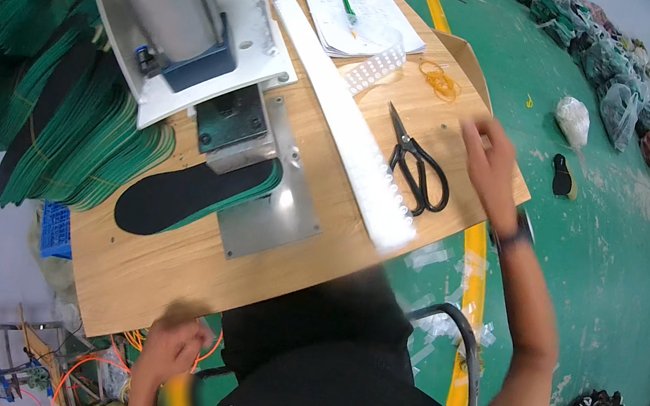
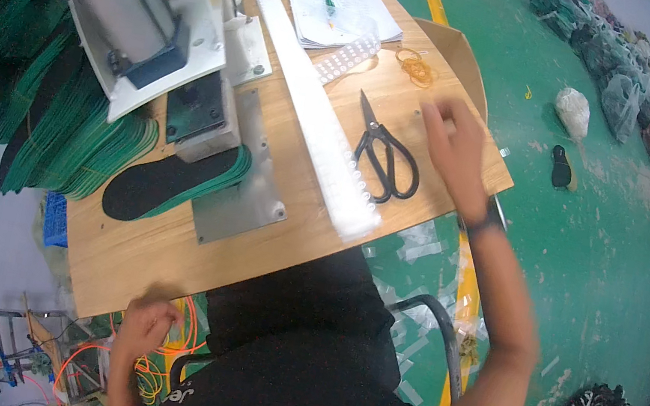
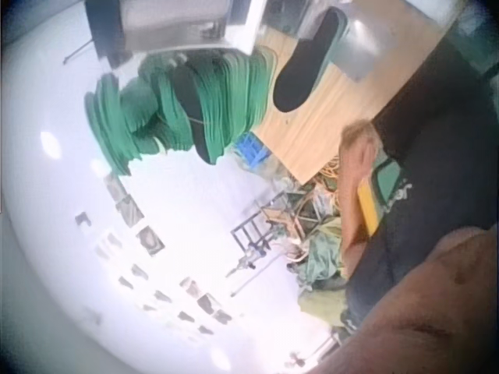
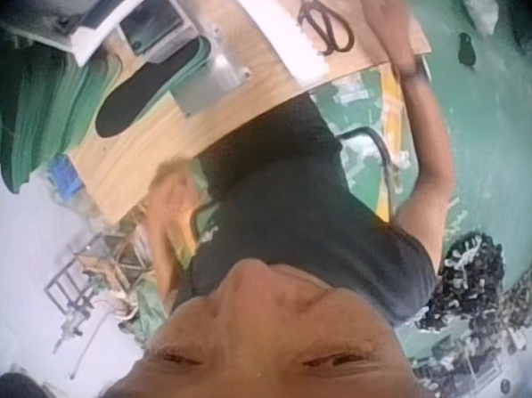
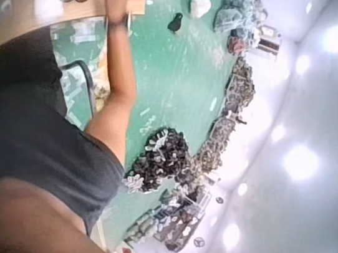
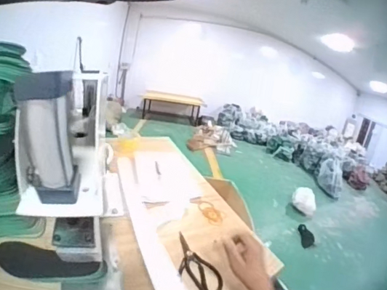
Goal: The person cuts individual labels from a sheet using scissors, places them onto shoe insoles, and uses a small press to adhere them before bundling the finished insoles together with an elastic band.
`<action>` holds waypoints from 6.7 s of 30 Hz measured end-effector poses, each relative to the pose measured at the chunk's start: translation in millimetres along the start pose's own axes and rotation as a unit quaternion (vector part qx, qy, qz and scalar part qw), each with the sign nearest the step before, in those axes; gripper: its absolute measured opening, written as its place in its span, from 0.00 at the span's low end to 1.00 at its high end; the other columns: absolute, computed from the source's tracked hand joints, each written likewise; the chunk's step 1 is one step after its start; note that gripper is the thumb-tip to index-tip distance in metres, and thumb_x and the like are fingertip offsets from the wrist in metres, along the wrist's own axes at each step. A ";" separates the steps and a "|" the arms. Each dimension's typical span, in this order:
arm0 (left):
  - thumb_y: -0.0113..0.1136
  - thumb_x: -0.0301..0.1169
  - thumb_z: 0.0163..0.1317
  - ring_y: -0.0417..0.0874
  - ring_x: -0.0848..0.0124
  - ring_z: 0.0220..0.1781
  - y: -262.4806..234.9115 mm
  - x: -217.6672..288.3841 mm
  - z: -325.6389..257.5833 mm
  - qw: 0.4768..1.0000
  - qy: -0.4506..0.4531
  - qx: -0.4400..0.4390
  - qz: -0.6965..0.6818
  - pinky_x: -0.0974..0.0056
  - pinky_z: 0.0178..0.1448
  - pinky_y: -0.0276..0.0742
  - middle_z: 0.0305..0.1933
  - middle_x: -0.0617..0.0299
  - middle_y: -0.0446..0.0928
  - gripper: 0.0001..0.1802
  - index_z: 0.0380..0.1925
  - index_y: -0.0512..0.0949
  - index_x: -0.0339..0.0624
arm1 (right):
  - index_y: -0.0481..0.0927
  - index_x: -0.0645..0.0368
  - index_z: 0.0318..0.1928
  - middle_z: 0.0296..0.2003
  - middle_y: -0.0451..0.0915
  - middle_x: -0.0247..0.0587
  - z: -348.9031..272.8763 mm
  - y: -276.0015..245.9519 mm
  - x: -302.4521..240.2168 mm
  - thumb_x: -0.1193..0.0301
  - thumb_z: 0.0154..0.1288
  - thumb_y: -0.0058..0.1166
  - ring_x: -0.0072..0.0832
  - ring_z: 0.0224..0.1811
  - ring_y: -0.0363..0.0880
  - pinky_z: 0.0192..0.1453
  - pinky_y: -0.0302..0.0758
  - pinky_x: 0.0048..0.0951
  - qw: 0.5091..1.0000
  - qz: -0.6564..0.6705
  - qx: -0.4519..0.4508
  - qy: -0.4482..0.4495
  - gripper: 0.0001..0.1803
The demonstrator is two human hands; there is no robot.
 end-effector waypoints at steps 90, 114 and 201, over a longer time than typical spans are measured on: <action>0.58 0.27 0.63 0.78 0.77 0.23 78.1 34.5 46.9 0.797 -0.029 0.240 -0.553 0.74 0.28 0.75 0.27 0.59 0.79 0.09 0.37 0.78 0.30 | 0.62 0.65 0.60 0.32 0.73 0.39 -203.4 31.3 -101.7 0.53 0.49 0.69 0.26 0.34 0.72 0.39 0.70 0.26 0.714 0.306 -0.603 0.181 0.44; 0.61 0.28 0.61 0.74 0.84 0.24 94.0 45.6 45.2 0.843 -0.069 0.117 -0.520 0.77 0.27 0.67 0.24 0.67 0.77 0.06 0.31 0.79 0.34 | 0.73 0.66 0.53 0.26 0.78 0.47 -194.6 31.6 -108.4 0.55 0.48 0.71 0.32 0.27 0.78 0.32 0.72 0.30 0.735 0.233 -0.624 0.128 0.37; 0.60 0.25 0.57 0.77 0.68 0.41 -80.1 9.3 136.8 0.926 0.136 0.352 -0.013 0.67 0.47 0.72 0.39 0.57 0.76 0.13 0.43 0.77 0.35 | 0.76 0.60 0.26 0.18 0.70 0.26 -108.8 154.7 -138.5 0.65 0.67 0.51 0.11 0.18 0.65 0.20 0.61 0.18 0.800 0.381 -0.371 0.279 0.15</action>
Point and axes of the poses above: each hand's wrist, its own z-axis towards the middle knuckle, its own y-axis out of the palm, x = y × z, the point moved 2 cm from there along z, towards the middle knuckle
